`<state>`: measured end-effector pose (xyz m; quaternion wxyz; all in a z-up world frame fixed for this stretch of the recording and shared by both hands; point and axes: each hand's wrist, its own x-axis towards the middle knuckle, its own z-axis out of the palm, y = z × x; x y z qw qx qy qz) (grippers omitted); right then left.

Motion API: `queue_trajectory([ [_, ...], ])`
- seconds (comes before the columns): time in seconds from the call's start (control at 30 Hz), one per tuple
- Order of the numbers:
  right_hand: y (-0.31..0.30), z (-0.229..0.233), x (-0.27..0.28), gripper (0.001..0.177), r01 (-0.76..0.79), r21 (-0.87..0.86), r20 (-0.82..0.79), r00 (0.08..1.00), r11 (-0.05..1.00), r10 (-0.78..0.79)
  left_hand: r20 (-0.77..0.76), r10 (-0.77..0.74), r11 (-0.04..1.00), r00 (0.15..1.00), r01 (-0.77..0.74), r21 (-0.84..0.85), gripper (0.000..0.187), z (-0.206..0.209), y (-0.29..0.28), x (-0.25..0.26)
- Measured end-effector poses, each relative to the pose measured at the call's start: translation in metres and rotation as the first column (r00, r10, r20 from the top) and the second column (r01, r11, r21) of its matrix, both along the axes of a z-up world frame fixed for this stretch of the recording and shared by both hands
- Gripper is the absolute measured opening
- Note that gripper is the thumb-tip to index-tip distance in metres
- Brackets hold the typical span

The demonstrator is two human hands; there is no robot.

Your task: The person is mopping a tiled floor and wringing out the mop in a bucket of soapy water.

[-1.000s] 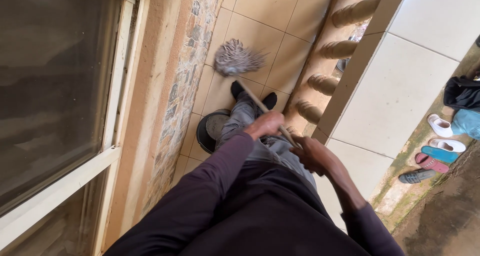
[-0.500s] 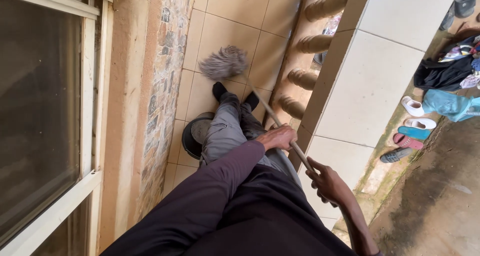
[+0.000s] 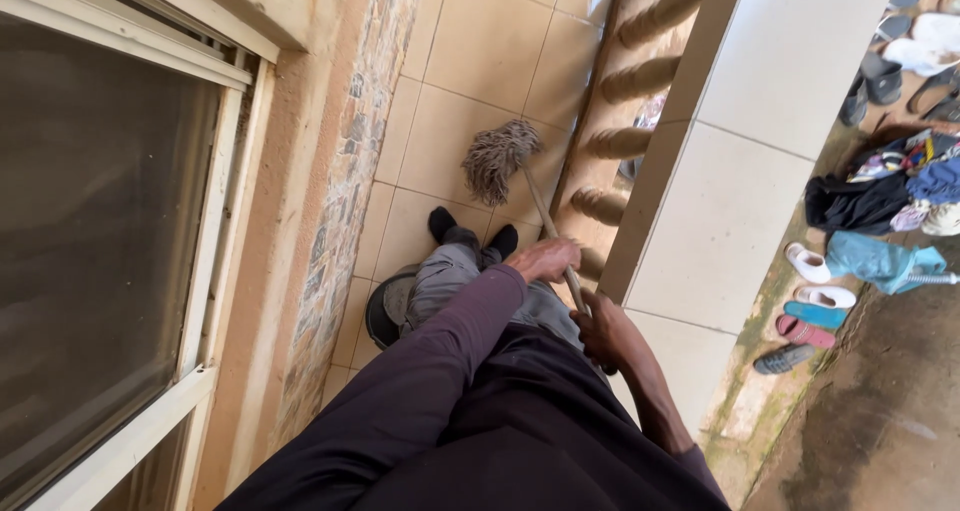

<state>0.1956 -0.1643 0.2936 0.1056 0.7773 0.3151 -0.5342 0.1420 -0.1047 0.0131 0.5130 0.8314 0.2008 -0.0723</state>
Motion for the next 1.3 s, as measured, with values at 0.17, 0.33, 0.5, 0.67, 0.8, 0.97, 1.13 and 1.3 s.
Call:
queue_trajectory([
  [0.17,0.044,-0.028,-0.001,0.027,-0.057,0.146,-0.143,0.987,0.988,0.078,0.065,0.185,0.981,0.981,-0.189,0.053,0.018,-0.007,0.059,-0.037],
  [0.33,0.076,-0.111,-0.015,0.029,0.001,0.068,-0.194,0.981,0.998,0.012,0.160,0.319,0.899,0.934,-0.352,0.260,0.014,-0.042,0.104,-0.087],
  [0.5,0.127,-0.125,-0.037,0.038,-0.192,0.397,-0.341,0.877,0.897,0.339,0.239,0.513,0.781,0.824,-0.564,0.268,0.028,-0.022,0.145,-0.142],
  [0.67,0.206,-0.020,-0.034,0.049,-0.017,0.348,-0.548,0.807,0.937,0.218,0.374,0.752,0.611,0.542,-0.787,-0.087,0.037,0.005,0.187,-0.138],
  [0.8,0.273,-0.033,0.009,0.045,0.023,0.438,-0.569,0.781,0.898,0.258,0.326,0.945,0.210,0.022,-0.806,-0.553,0.025,0.039,0.261,-0.117],
  [0.97,0.360,-0.041,0.080,0.045,-0.085,0.477,-0.501,0.791,0.875,0.350,0.114,0.937,-0.237,-0.330,-0.841,-0.486,0.044,0.169,0.329,-0.110],
  [1.13,0.429,-0.044,0.102,0.051,-0.355,0.479,-0.372,0.746,0.803,0.552,0.243,0.813,-0.334,-0.530,-0.765,-0.550,0.055,0.212,0.340,-0.124],
  [1.3,0.444,-0.056,0.035,0.076,-0.493,0.801,-0.243,0.250,0.339,0.937,0.342,0.800,-0.396,-0.493,-0.862,-0.315,0.052,0.235,0.313,-0.132],
])
